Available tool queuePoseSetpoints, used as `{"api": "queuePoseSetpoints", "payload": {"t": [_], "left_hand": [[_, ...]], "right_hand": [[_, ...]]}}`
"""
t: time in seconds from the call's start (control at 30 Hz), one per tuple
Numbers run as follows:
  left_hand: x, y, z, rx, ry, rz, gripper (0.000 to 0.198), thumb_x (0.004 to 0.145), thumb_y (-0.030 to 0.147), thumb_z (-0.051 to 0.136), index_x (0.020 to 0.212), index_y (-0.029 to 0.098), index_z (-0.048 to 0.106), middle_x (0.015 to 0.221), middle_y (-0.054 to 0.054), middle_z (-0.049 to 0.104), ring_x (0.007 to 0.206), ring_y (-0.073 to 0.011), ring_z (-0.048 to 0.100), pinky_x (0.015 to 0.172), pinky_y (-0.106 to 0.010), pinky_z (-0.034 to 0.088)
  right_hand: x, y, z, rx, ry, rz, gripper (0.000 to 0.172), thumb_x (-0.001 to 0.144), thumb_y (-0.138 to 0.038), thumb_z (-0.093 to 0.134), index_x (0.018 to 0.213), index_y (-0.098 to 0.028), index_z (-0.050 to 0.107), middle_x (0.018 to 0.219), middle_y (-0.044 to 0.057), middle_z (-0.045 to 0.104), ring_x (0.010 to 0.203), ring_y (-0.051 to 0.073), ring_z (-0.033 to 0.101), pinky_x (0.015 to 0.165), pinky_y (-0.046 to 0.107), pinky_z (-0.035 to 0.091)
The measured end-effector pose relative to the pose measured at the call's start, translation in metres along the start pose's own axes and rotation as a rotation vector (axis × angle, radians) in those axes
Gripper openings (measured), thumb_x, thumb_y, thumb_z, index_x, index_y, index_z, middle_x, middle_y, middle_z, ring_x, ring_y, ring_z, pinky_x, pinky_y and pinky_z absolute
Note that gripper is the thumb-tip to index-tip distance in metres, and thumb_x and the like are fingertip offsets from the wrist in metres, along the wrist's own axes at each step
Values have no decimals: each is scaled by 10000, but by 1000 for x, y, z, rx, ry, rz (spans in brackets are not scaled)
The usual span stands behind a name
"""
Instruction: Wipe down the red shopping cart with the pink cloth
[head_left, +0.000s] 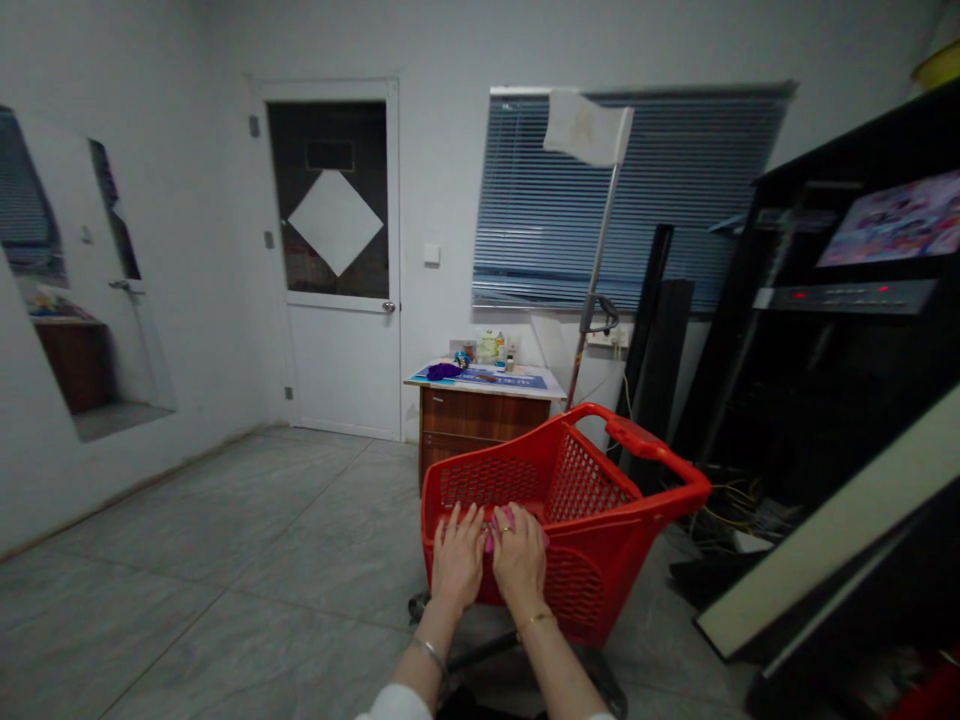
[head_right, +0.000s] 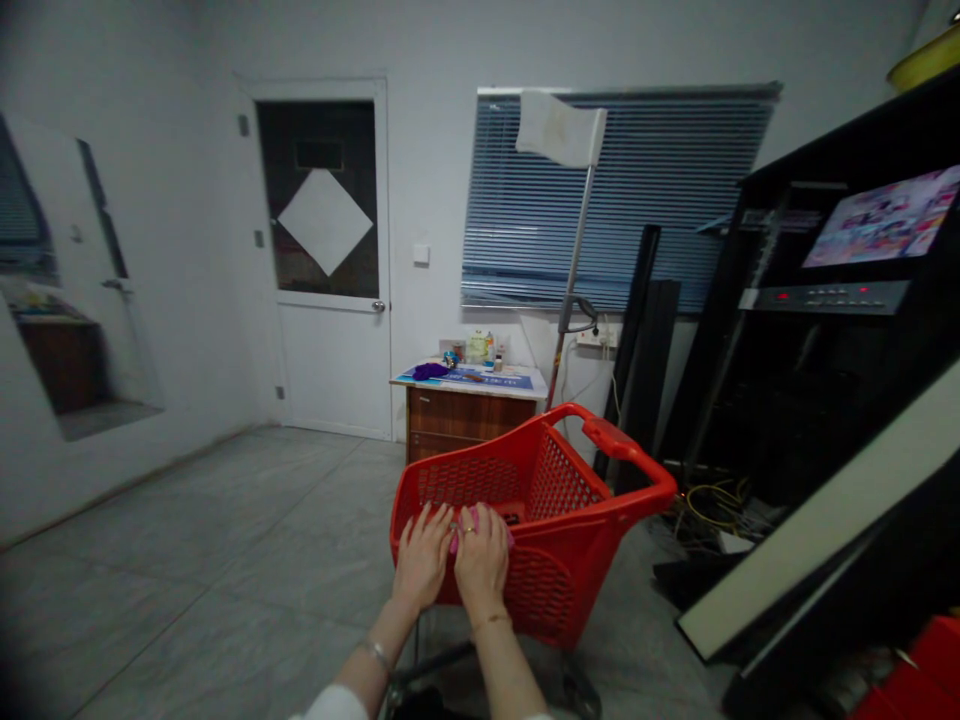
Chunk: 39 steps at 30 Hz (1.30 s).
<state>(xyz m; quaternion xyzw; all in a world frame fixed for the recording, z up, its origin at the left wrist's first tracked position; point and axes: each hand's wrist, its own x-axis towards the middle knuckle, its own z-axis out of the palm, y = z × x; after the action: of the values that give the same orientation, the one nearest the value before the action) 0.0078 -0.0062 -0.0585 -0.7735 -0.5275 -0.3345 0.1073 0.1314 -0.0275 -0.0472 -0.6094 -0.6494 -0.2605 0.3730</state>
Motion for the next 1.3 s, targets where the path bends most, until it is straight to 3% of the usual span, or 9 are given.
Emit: {"api": "queuePoseSetpoints", "payload": {"t": [0.13,0.27,0.37,0.47,0.67,0.77,0.87,1.13,1.3], "left_hand": [[-1,-1,0,-7,4,0,423,994,326,373,1400,319,493,1440,-3,533,1401,-224,395,1112,-457,365],[-1,3,-2,-25,3,-12,426,996,318,369,1405,310,489,1449,-2,523,1405,-230,387,1115,-460,357],[-1,6,-2,-31,2,-27,426,993,311,369,1400,307,496,1449,-1,522,1402,-239,391,1113,-475,353],[-1,8,-1,-36,15,-31,424,990,313,368,1389,314,510,1439,-5,534,1396,-242,399,1115,-483,344],[-1,5,0,-30,4,-28,437,992,317,351,1405,310,492,1440,-1,532,1391,-243,404,1113,-478,344],[-1,2,-1,-21,-11,-17,435,993,311,351,1403,302,494,1444,1,528,1388,-242,409,1109,-474,353],[-2,1,-1,-16,-6,-11,429,997,318,353,1401,298,496,1443,1,529,1391,-242,406,1105,-468,359],[-3,3,4,-12,24,-13,416,992,316,378,1385,309,513,1436,1,539,1384,-236,415,1100,-456,361],[-2,6,3,-13,31,-27,415,990,316,383,1384,310,516,1433,-1,541,1382,-240,417,1100,-461,357]], "right_hand": [[18,60,-29,-45,-47,-85,310,931,-257,474,1178,-222,657,1213,109,626,1097,229,535,973,374,397],[46,164,-77,-236,23,14,300,939,-302,471,1112,-181,684,1145,123,635,1014,224,544,934,367,411],[58,202,-96,-301,126,113,323,943,-319,461,1117,-156,679,1144,136,620,1015,229,537,926,367,415],[50,183,-84,-293,210,183,323,937,-292,451,1122,-146,671,1186,160,596,1091,256,510,961,406,394],[3,45,-16,-84,134,60,338,935,-241,424,1208,-223,622,1254,119,589,1173,263,481,1023,454,357],[-6,6,-3,8,68,34,338,942,-265,441,1233,-231,610,1270,112,590,1181,258,486,1018,433,370],[1,24,-14,39,-20,-43,335,949,-275,446,1237,-233,611,1243,99,608,1141,231,520,990,383,395],[60,202,-94,-283,108,124,330,955,-324,442,1112,-159,680,1139,129,627,992,225,557,900,350,421],[50,183,-81,-253,260,218,336,947,-304,449,1120,-126,675,1197,169,599,1119,260,516,979,397,392]]}}
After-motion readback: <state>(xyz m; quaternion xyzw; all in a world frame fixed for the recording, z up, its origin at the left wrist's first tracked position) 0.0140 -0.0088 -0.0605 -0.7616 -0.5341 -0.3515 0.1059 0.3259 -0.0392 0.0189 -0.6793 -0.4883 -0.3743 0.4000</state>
